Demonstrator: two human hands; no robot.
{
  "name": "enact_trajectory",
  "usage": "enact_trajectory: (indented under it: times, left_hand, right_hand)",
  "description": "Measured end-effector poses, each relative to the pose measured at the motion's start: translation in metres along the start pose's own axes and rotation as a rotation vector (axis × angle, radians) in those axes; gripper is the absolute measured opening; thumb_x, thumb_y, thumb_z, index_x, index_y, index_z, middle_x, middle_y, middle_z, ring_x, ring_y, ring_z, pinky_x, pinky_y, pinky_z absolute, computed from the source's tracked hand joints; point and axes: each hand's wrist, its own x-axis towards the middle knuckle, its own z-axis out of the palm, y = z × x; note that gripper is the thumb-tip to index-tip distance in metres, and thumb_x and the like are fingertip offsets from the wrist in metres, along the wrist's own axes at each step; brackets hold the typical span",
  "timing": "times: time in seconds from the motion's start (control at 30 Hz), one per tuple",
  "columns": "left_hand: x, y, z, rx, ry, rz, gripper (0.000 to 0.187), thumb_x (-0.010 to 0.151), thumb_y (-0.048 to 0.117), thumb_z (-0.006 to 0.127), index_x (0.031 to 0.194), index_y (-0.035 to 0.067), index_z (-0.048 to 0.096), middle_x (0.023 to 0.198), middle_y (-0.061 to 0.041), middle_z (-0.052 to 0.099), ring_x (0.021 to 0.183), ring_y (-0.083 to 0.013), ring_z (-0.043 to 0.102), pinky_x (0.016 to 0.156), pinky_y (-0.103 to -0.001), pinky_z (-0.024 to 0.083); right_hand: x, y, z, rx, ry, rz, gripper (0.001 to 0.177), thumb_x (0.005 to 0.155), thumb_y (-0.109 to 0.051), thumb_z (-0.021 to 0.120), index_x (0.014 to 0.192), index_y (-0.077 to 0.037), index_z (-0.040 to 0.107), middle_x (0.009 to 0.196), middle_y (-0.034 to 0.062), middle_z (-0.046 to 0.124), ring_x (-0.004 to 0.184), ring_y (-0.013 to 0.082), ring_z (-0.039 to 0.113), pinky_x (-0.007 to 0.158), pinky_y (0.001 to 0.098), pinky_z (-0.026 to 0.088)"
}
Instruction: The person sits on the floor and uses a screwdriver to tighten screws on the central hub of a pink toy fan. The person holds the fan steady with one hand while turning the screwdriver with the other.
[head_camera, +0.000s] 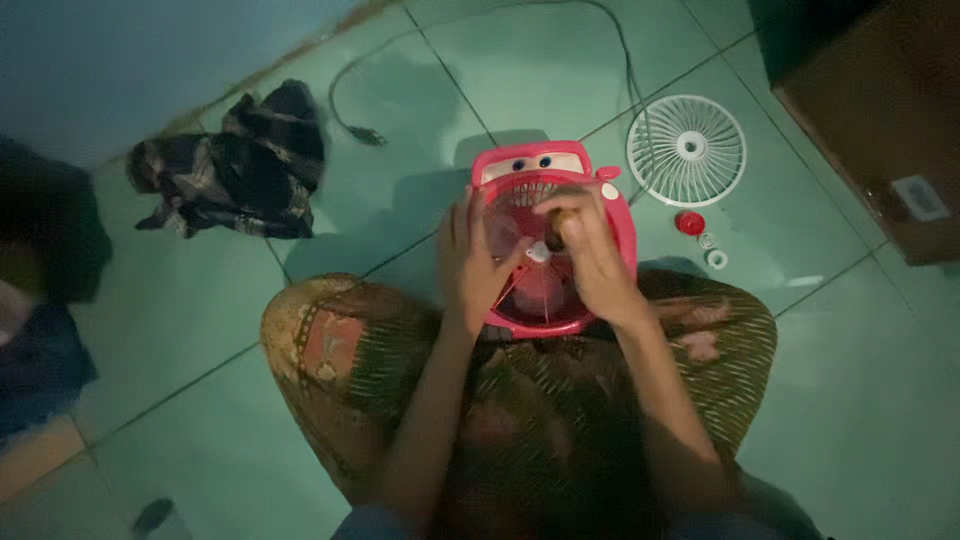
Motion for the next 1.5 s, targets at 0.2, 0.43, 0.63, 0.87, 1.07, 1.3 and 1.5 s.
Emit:
enact_trajectory:
  times: [0.2,0.43,0.63,0.87,1.07,1.3,1.5]
  left_hand:
    - [0.000,0.001,-0.007,0.086,0.084,0.026,0.100,0.084,0.064,0.076,0.155,0.006,0.035,0.160,-0.024,0.036,0.146,-0.0440,0.036,0.115,-0.060,0.036]
    - [-0.002,-0.005,-0.001,-0.025,-0.046,-0.097,0.096,0.084,0.067,0.076,0.147,0.003,0.043,0.161,-0.014,0.040,0.146,-0.0385,0.039,0.122,-0.055,0.036]
    - [-0.003,-0.010,0.008,-0.001,-0.021,-0.085,0.101,0.084,0.068,0.074,0.152,0.002,0.041,0.162,-0.012,0.038,0.148,-0.0387,0.035,0.121,-0.056,0.034]
    - [-0.004,-0.006,0.005,0.097,0.055,-0.080,0.105,0.085,0.073,0.069,0.159,0.008,0.032,0.170,-0.014,0.020,0.158,-0.0394,0.021,0.122,-0.061,0.029]
    - [-0.001,-0.008,0.010,0.139,-0.023,-0.073,0.109,0.085,0.074,0.069,0.161,0.011,0.023,0.170,-0.015,0.018,0.156,-0.0391,0.021,0.121,-0.060,0.027]
    - [-0.002,-0.007,0.010,0.042,-0.043,-0.109,0.111,0.085,0.074,0.066,0.164,0.007,0.025,0.166,-0.015,0.027,0.156,-0.0358,0.026,0.127,-0.059,0.024]
    - [0.001,-0.010,0.005,0.129,-0.016,-0.058,0.106,0.085,0.072,0.069,0.158,0.006,0.029,0.163,-0.017,0.032,0.149,-0.0393,0.031,0.121,-0.058,0.026]
  right_hand:
    - [0.023,-0.003,-0.011,0.150,0.155,-0.168,0.033,0.112,-0.034,0.059,0.124,-0.003,0.060,0.140,0.0094,0.047,0.132,0.0193,0.051,0.116,0.0342,0.044]
    - [0.037,0.009,-0.018,0.452,0.143,-0.221,0.044,0.082,-0.003,0.086,0.100,-0.011,0.046,0.124,0.0119,0.061,0.114,0.0197,0.060,0.100,0.0374,0.049]
    - [0.019,0.016,-0.006,0.432,0.100,-0.025,0.039,0.099,-0.024,0.074,0.110,-0.014,0.038,0.082,0.0054,0.054,0.072,0.0165,0.055,0.065,0.0324,0.047]
    - [0.000,0.002,0.011,0.455,0.052,-0.103,0.057,0.112,-0.055,0.045,0.135,-0.003,0.053,0.110,0.0104,0.057,0.103,0.0201,0.059,0.096,0.0346,0.050]
    - [-0.005,-0.026,0.009,0.103,0.167,-0.076,0.041,0.107,-0.040,0.052,0.124,-0.004,0.058,0.122,0.0100,0.054,0.117,0.0236,0.056,0.104,0.0371,0.047]
    - [0.016,-0.020,0.013,0.274,0.217,-0.262,0.046,0.090,0.004,0.073,0.117,-0.008,0.037,0.132,0.0121,0.055,0.123,0.0196,0.057,0.103,0.0331,0.052]
    - [0.025,0.000,0.003,0.389,0.190,-0.097,0.041,0.102,0.001,0.061,0.121,-0.016,0.028,0.103,0.0103,0.063,0.086,0.0160,0.060,0.075,0.0292,0.053]
